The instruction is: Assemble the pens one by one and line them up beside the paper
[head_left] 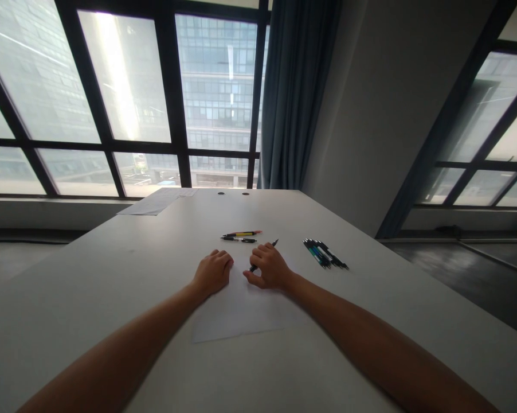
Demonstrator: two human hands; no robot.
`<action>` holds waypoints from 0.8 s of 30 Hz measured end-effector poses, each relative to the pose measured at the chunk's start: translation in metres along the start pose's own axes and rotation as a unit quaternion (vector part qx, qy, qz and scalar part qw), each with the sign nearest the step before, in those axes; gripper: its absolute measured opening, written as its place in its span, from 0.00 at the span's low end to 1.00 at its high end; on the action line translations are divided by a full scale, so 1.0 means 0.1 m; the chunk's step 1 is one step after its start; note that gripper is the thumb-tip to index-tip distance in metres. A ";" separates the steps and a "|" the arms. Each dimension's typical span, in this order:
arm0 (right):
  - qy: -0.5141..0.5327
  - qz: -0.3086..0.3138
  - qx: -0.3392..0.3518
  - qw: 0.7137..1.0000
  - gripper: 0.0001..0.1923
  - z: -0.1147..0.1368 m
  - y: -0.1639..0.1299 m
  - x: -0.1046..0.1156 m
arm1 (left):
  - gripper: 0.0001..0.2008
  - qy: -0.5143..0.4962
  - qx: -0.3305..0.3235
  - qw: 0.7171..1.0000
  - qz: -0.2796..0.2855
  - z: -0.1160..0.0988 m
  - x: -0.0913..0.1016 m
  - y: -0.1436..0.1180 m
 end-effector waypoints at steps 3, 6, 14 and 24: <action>0.008 -0.005 0.002 1.000 0.19 0.01 0.00 0.01 | 0.10 0.001 -0.001 1.000 -0.001 0.00 0.00 0.00; 0.011 -0.003 -0.001 1.000 0.20 0.01 0.00 0.01 | 0.10 0.000 -0.003 1.000 -0.001 0.00 0.00 0.00; 0.018 -0.006 0.000 1.000 0.20 0.00 0.00 0.00 | 0.10 0.004 -0.006 1.000 0.001 -0.01 0.00 0.00; 0.032 -0.025 0.003 0.999 0.24 0.00 -0.01 0.02 | 0.11 0.003 -0.002 1.000 0.008 -0.01 0.01 0.00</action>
Point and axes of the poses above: each hand's wrist, its own y-axis towards the middle knuckle, its own x-axis out of the back of the hand, z = x × y, the point moved 5 cm from there along y, towards the middle knuckle, and after that the axes turned 9 degrees about -z, right-handed, at the moved point
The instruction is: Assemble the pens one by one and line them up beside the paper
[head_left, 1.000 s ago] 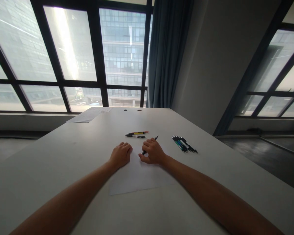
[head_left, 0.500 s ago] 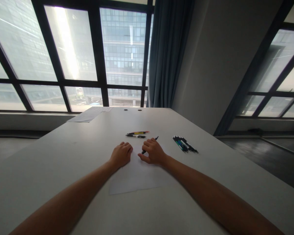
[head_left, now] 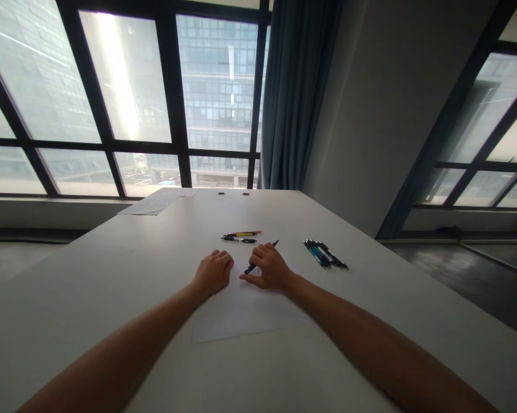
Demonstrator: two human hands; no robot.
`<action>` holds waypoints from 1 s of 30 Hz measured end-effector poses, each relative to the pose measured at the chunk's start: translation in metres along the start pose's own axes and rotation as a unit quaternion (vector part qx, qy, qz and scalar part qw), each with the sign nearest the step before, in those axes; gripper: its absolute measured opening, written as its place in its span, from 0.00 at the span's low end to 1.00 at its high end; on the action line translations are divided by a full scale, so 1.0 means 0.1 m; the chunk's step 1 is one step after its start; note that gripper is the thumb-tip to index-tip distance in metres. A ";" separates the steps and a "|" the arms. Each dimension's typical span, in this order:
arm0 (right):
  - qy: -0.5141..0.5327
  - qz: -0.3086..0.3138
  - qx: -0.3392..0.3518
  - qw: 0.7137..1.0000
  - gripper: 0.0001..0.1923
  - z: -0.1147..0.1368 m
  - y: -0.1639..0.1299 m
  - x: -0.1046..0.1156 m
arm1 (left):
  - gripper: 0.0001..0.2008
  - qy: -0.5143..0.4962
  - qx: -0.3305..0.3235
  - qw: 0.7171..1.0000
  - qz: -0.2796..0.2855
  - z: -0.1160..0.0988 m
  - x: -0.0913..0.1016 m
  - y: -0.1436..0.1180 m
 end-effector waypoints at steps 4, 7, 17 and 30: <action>-0.005 0.000 0.003 1.000 0.19 0.00 0.00 0.00 | 0.11 0.000 -0.001 1.000 -0.001 -0.01 0.00 0.00; -0.013 0.006 0.003 1.000 0.17 0.01 0.00 -0.01 | 0.11 0.000 -0.001 1.000 -0.002 -0.01 0.00 0.00; 0.049 -0.069 -0.030 0.996 0.20 -0.14 0.00 0.06 | 0.11 0.005 -0.005 1.000 0.003 0.00 -0.01 0.00; 0.300 -0.059 -0.455 0.836 0.26 -0.75 -0.10 0.07 | 0.11 -0.001 -0.002 1.000 0.011 0.00 -0.01 0.00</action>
Point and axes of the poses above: each hand's wrist, its own y-axis towards the middle knuckle, its own x-axis out of the back of the hand, z = x × y, the point moved 5 cm from there along y, towards the middle knuckle, and after that the axes turned 9 degrees about -z, right-handed, at the moved point
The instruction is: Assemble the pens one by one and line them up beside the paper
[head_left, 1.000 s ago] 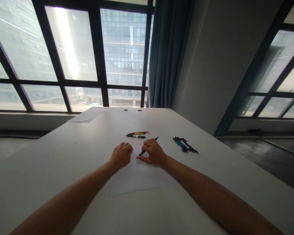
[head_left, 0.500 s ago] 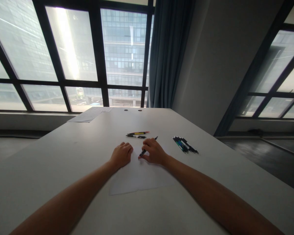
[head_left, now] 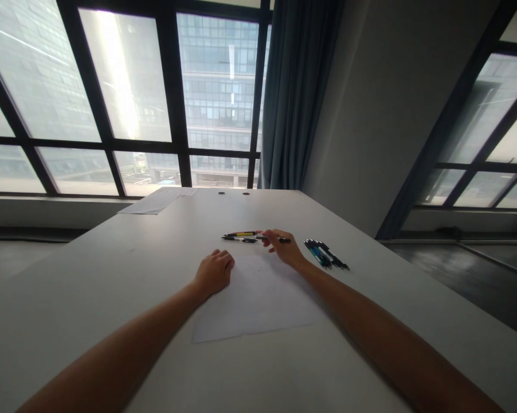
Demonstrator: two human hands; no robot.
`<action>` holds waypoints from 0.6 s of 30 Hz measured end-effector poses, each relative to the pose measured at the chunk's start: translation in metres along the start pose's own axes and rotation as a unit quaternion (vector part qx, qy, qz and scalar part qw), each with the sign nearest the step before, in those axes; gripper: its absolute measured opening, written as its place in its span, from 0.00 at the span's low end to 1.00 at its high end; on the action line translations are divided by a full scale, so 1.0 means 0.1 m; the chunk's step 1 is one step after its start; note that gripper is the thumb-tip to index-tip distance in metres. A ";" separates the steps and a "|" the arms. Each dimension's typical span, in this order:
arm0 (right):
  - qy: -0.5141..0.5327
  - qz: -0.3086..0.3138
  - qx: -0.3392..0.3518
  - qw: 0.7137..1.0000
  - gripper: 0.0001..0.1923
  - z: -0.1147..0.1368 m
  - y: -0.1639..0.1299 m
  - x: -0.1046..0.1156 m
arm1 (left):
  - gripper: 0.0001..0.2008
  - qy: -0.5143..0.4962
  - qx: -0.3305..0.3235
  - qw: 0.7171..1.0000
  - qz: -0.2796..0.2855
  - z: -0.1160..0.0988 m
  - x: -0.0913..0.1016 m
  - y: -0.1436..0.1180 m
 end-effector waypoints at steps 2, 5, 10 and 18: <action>-0.003 0.026 -0.031 0.999 0.19 -0.07 0.00 -0.07 | 0.11 0.000 0.000 1.000 -0.001 0.00 0.00 0.00; -0.016 0.037 -0.081 0.996 0.12 -0.18 -0.04 -0.14 | 0.11 0.001 0.001 1.000 0.001 0.01 0.00 0.00; 0.013 0.115 -0.123 0.986 0.07 -0.31 -0.13 -0.28 | 0.10 0.001 0.001 1.000 -0.001 0.01 -0.01 0.00; -0.113 0.044 -0.122 0.985 0.04 -0.36 -0.13 -0.27 | 0.11 -0.004 0.007 1.000 -0.002 0.02 -0.01 -0.01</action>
Point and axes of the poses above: each hand's wrist, its own y-axis towards the middle knuckle, its own x-axis out of the back of the hand, z = x × y, the point moved 5 cm from there along y, towards the middle knuckle, and after that the axes turned 9 degrees about -z, right-handed, at the moved point
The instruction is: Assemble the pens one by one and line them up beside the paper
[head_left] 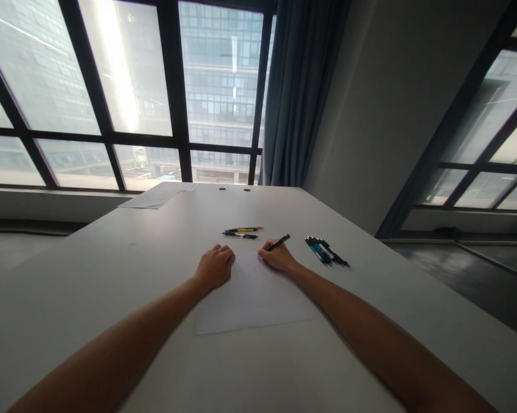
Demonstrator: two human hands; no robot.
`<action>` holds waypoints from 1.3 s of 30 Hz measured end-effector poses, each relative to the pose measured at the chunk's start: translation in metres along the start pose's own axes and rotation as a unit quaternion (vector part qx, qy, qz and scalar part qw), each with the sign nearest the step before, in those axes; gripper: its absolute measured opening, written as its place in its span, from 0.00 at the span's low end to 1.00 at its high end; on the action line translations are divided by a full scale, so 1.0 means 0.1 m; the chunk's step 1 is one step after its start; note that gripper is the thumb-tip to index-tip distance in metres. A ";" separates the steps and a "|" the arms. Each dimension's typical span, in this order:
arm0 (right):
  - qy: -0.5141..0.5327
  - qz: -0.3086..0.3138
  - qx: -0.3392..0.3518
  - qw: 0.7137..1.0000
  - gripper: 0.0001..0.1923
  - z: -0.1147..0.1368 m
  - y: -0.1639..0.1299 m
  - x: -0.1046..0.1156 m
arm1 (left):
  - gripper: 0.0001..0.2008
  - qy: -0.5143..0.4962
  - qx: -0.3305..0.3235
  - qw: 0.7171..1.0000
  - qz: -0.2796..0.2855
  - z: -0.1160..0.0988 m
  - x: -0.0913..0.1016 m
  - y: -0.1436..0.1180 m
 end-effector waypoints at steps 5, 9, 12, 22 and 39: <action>-0.036 -0.023 0.020 0.999 0.04 0.01 0.02 0.00 | 0.11 0.008 -0.002 1.000 0.001 -0.01 0.01 0.00; -0.025 -0.029 0.016 0.999 0.04 0.00 0.00 0.02 | 0.11 0.013 -0.004 1.000 -0.002 -0.01 0.01 0.00; -0.014 -0.014 0.015 1.000 0.04 0.00 -0.01 0.02 | 0.11 0.013 -0.005 1.000 -0.001 -0.01 0.00 0.00; -0.037 -0.042 0.038 0.998 0.04 -0.02 0.01 0.02 | 0.11 0.012 -0.005 1.000 -0.004 0.00 0.00 0.00; -0.150 -0.073 0.243 0.955 0.11 0.35 -0.28 0.05 | 0.15 -0.077 -0.143 0.987 -0.011 -0.17 0.05 -0.02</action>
Point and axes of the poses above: each hand's wrist, its own y-axis towards the middle knuckle, its own x-axis out of the back of the hand, z = x × y, the point moved 5 cm from there along y, towards the middle knuckle, and after that the axes turned 9 degrees about -z, right-handed, at the moved point
